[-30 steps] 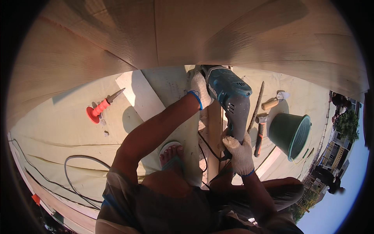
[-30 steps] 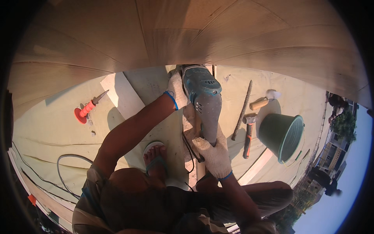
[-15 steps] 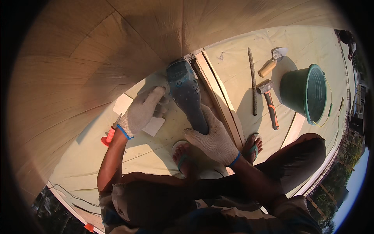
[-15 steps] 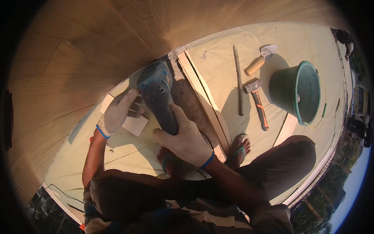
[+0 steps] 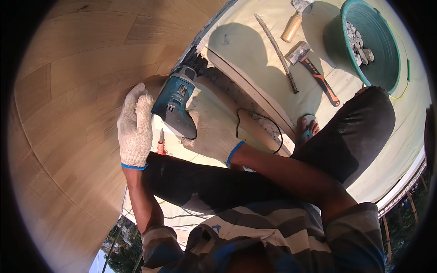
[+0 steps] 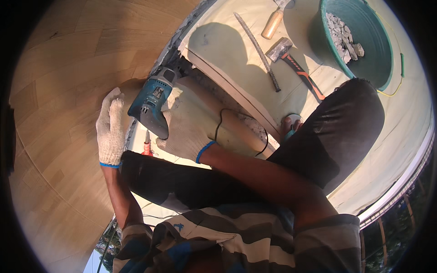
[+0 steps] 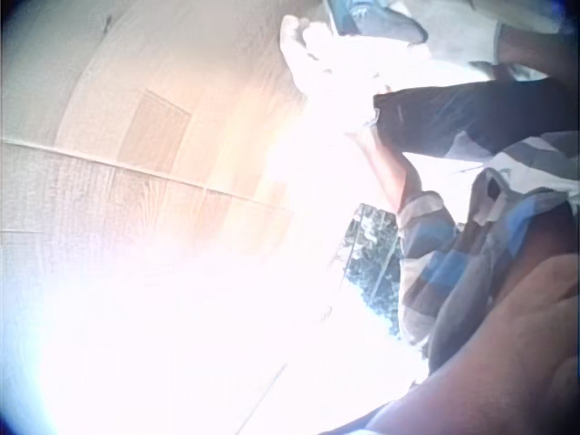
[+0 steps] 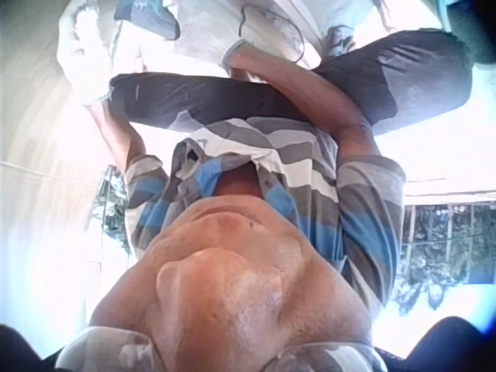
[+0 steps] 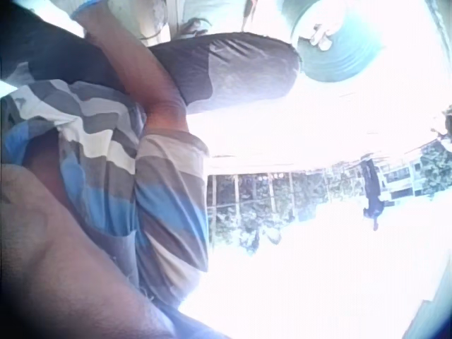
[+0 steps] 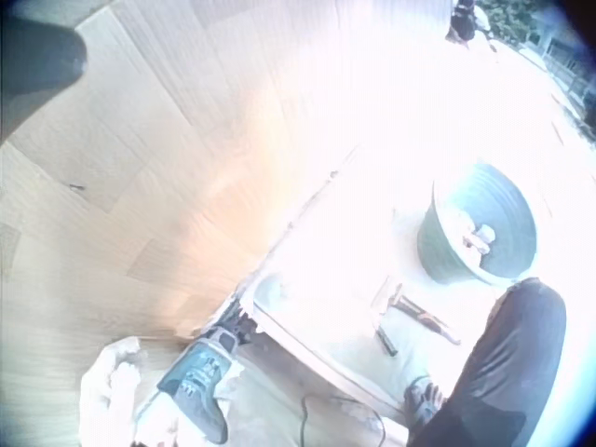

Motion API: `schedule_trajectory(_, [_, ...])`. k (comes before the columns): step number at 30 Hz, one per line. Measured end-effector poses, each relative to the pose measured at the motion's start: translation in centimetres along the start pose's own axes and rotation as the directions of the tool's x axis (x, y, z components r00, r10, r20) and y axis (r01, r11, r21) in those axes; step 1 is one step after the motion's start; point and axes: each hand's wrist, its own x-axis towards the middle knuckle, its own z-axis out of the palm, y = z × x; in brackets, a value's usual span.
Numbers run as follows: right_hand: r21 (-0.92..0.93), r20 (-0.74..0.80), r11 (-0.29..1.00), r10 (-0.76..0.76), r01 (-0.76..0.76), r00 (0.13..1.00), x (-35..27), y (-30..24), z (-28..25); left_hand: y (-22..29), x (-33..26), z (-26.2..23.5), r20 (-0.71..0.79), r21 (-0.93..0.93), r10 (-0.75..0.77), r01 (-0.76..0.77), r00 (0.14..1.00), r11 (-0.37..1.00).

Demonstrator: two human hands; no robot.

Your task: The person uses a rotary hammer drill to create holes in a tiled floor. They repeatedly position the drill, operate it, and clear debris. A hammer and a red tool are also handled during the process.

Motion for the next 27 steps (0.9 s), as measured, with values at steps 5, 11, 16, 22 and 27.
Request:
schedule_trajectory(5, [0.135,-0.027,0.991,-0.015,0.019,1.000,0.2,0.3,0.0,-2.7,-0.8,6.1,0.008,-0.401,-0.359,0.332,0.933,0.854])
schedule_trajectory(11, [0.081,-0.064,0.989,-0.119,0.124,0.991,1.1,1.3,0.4,-4.8,-0.7,9.6,0.030,-0.842,-0.468,0.275,0.883,0.464])
schedule_trajectory(16, [0.056,0.254,0.996,0.059,-0.076,0.966,1.1,-0.6,-3.9,-3.5,-1.2,10.1,0.072,-0.909,-0.470,0.252,0.880,0.333])
schedule_trajectory(22, [0.103,0.050,0.994,-0.052,0.047,0.997,0.4,0.0,-1.5,-4.4,-0.7,10.0,0.078,-0.908,-0.444,0.248,0.893,0.338])
schedule_trajectory(27, [0.104,-0.074,0.994,-0.011,0.019,0.997,0.3,0.9,1.5,-3.9,0.1,10.2,0.050,-0.828,-0.402,0.264,0.914,0.495])
